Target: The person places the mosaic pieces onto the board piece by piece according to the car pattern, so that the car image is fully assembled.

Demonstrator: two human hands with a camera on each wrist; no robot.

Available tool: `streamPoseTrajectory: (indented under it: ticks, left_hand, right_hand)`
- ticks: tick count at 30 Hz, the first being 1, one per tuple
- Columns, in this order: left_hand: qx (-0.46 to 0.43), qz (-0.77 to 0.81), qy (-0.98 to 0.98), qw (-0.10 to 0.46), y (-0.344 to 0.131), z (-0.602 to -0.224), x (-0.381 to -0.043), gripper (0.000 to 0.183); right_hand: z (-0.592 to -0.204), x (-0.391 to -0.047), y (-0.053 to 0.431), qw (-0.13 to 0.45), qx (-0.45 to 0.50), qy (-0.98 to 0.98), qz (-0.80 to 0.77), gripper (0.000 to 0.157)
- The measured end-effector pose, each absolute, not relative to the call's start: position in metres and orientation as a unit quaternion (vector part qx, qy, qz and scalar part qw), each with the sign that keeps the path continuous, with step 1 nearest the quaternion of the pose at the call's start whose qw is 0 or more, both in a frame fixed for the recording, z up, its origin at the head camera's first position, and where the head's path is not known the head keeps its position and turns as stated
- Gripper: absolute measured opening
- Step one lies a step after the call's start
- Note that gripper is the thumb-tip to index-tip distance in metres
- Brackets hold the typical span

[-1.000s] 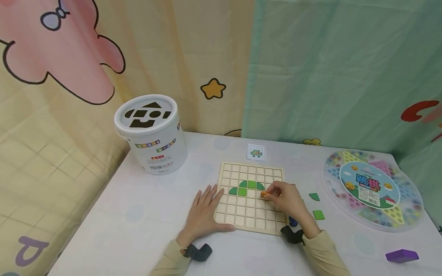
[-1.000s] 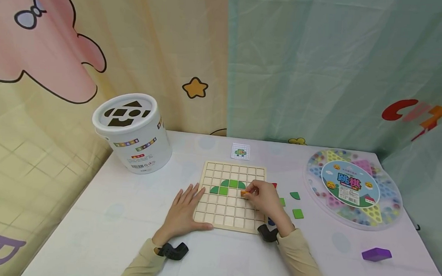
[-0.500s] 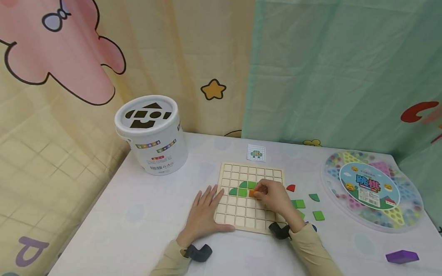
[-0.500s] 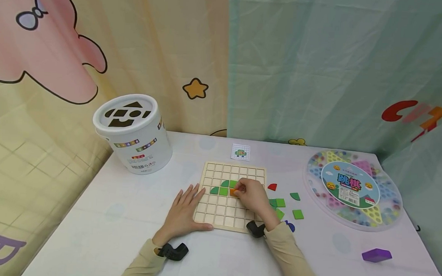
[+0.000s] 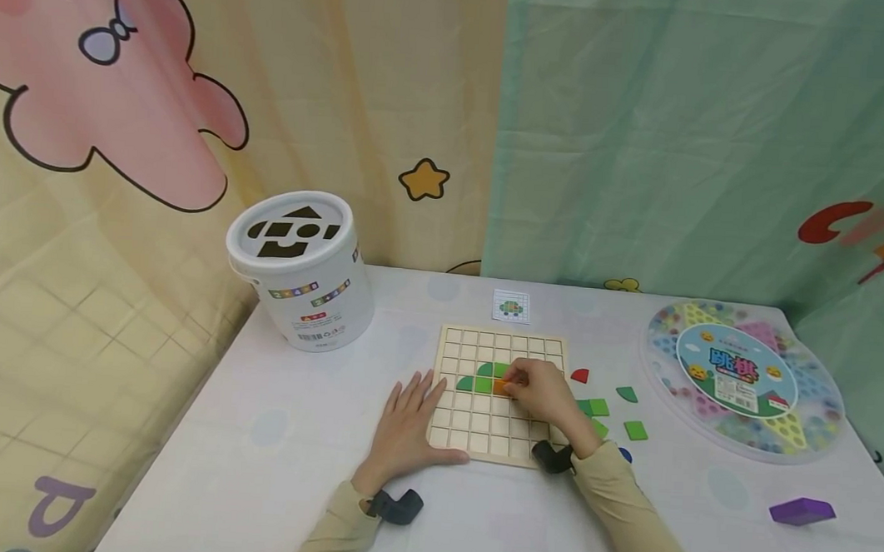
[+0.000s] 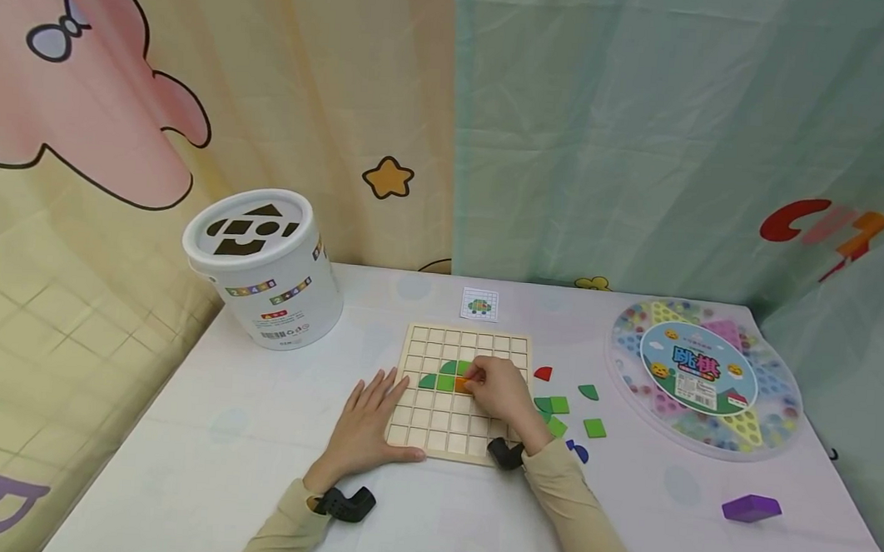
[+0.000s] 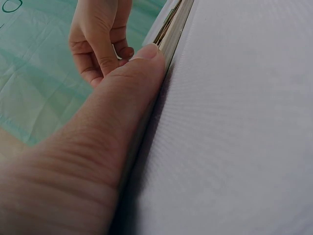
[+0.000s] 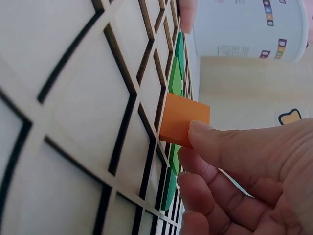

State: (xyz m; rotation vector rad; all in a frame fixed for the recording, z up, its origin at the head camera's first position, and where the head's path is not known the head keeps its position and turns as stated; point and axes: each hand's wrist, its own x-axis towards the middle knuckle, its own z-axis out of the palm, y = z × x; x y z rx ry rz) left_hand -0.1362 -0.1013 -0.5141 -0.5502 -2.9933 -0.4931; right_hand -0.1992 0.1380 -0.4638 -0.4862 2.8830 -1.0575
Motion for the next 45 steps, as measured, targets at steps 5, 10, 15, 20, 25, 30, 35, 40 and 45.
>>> streamPoseTrajectory:
  ticks: [5, 10, 15, 20, 25, 30, 35, 40, 45]
  left_hand:
    - [-0.177, -0.160, -0.971, 0.030, -0.1017, -0.5152, -0.1369, 0.116]
    - [-0.177, -0.157, -0.971, 0.028, -0.1022, -0.5178, -0.1378, 0.116]
    - [-0.178, -0.160, -0.971, 0.029, -0.1020, -0.5176, -0.1380, 0.116]
    - [-0.181, -0.163, -0.969, 0.035, -0.1019, -0.5154, -0.1370, 0.116]
    - [-0.182, -0.160, -0.969, 0.038, -0.1021, -0.5149, -0.1366, 0.116]
    - [-0.181, -0.160, -0.970, 0.040, -0.1021, -0.5159, -0.1365, 0.116]
    - [-0.181, -0.160, -0.970, 0.038, -0.1019, -0.5162, -0.1365, 0.116]
    - [-0.180, -0.160, -0.970, 0.036, -0.1016, -0.5163, -0.1365, 0.115]
    - [-0.180, -0.158, -0.970, 0.035, -0.1017, -0.5167, -0.1364, 0.115]
  right_hand:
    - [-0.4630, -0.2008, 0.1404, 0.025, -0.150, 0.927, -0.342, 0.004]
    - [-0.4616, -0.2023, 0.1401, 0.024, -0.143, 0.930, -0.336, 0.005]
    - [-0.4619, -0.2039, 0.1384, 0.024, -0.141, 0.935, -0.324, 0.005]
    - [-0.4620, -0.2053, 0.1370, 0.031, -0.133, 0.937, -0.322, 0.006]
    - [-0.4624, -0.2068, 0.1364, 0.026, -0.135, 0.940, -0.312, 0.008]
    - [-0.4635, -0.2076, 0.1368, 0.019, -0.143, 0.941, -0.305, 0.010]
    - [-0.4642, -0.2072, 0.1369, 0.014, -0.149, 0.940, -0.306, 0.011]
    - [-0.4635, -0.2063, 0.1375, 0.021, -0.148, 0.939, -0.308, 0.011]
    - [-0.4647, -0.2064, 0.1414, 0.032, -0.156, 0.937, -0.312, 0.008]
